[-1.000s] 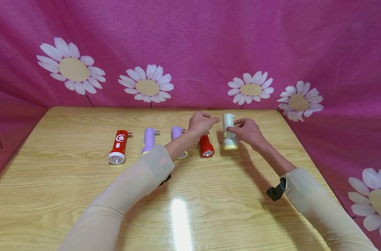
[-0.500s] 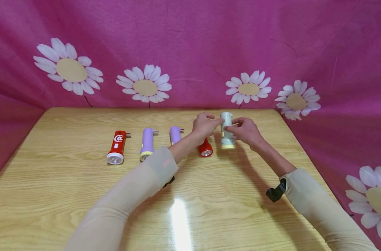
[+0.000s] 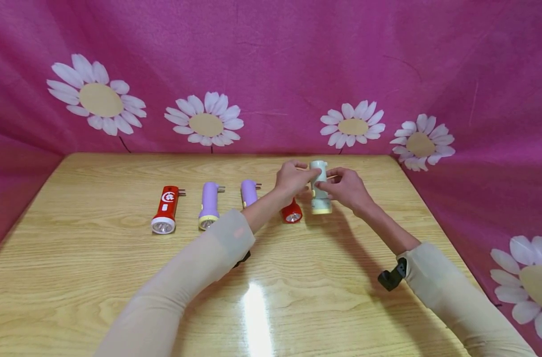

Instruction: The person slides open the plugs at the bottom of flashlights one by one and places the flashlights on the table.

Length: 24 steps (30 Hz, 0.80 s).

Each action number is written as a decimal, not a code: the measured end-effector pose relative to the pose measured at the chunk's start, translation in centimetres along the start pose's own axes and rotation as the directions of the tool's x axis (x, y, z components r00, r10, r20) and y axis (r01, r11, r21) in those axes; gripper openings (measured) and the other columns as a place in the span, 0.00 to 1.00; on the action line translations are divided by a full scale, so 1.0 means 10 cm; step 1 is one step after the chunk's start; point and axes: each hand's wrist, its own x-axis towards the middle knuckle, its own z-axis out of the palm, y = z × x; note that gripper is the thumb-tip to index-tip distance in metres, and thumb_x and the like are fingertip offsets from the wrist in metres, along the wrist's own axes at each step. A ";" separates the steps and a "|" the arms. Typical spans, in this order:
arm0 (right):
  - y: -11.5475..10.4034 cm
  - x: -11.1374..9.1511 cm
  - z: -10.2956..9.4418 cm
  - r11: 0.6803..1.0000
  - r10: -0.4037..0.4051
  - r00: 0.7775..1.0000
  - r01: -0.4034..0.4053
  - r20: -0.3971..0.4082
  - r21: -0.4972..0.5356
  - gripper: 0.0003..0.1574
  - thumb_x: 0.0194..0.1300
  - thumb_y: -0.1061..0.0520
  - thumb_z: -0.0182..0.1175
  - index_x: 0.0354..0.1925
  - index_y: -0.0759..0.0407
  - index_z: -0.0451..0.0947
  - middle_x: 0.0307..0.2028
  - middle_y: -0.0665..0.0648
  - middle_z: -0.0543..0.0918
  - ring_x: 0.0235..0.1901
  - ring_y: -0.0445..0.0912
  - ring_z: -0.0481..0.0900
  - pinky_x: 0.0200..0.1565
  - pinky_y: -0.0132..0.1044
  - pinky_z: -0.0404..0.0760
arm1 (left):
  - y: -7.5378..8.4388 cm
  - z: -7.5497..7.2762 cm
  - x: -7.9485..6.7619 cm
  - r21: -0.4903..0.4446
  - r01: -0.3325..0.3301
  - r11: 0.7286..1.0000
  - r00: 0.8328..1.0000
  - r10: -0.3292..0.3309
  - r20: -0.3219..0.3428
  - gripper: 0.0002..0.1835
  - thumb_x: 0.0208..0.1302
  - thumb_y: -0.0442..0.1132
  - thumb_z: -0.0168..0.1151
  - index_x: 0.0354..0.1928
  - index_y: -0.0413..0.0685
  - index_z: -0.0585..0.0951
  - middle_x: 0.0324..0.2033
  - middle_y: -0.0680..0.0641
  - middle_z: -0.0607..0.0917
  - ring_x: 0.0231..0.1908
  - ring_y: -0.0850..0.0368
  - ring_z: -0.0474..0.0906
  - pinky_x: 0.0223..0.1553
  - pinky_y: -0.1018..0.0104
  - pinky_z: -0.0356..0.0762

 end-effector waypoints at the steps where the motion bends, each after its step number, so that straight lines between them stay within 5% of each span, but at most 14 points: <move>1: 0.00 0.00 0.00 1.000 -0.006 1.000 0.006 -0.002 -0.003 0.32 0.65 0.55 0.66 0.59 0.75 0.71 0.46 0.68 0.78 0.32 0.45 0.80 0.42 0.43 0.86 | 0.00 0.00 0.00 0.000 -0.002 1.000 1.000 0.002 -0.003 0.24 0.60 0.38 0.73 0.55 0.34 0.77 0.44 0.41 0.82 0.42 0.45 0.83 0.46 0.50 0.84; 6: -0.01 -0.02 0.02 1.000 -0.014 1.000 0.014 0.001 -0.005 0.32 0.66 0.55 0.66 0.59 0.74 0.70 0.46 0.68 0.79 0.39 0.50 0.79 0.45 0.47 0.85 | 0.01 0.00 0.01 -0.013 -0.016 1.000 1.000 0.016 0.009 0.20 0.60 0.35 0.72 0.53 0.34 0.79 0.41 0.42 0.83 0.38 0.50 0.84 0.44 0.51 0.85; 19: 0.04 0.00 0.02 0.994 -0.107 0.994 0.106 -0.029 -0.026 0.29 0.64 0.57 0.67 0.57 0.74 0.72 0.46 0.69 0.80 0.48 0.56 0.78 0.38 0.31 0.83 | 0.01 0.02 0.03 -0.026 -0.064 0.998 0.997 0.065 0.032 0.19 0.61 0.32 0.71 0.52 0.35 0.79 0.38 0.42 0.84 0.38 0.53 0.83 0.39 0.57 0.86; 24: 0.05 0.02 0.00 0.989 -0.136 0.990 0.133 -0.039 -0.066 0.28 0.64 0.56 0.67 0.56 0.71 0.72 0.47 0.68 0.80 0.48 0.58 0.80 0.42 0.36 0.82 | 0.01 0.01 0.01 0.062 -0.136 0.989 0.991 0.135 0.019 0.18 0.61 0.35 0.72 0.51 0.37 0.79 0.39 0.43 0.85 0.38 0.56 0.81 0.38 0.63 0.86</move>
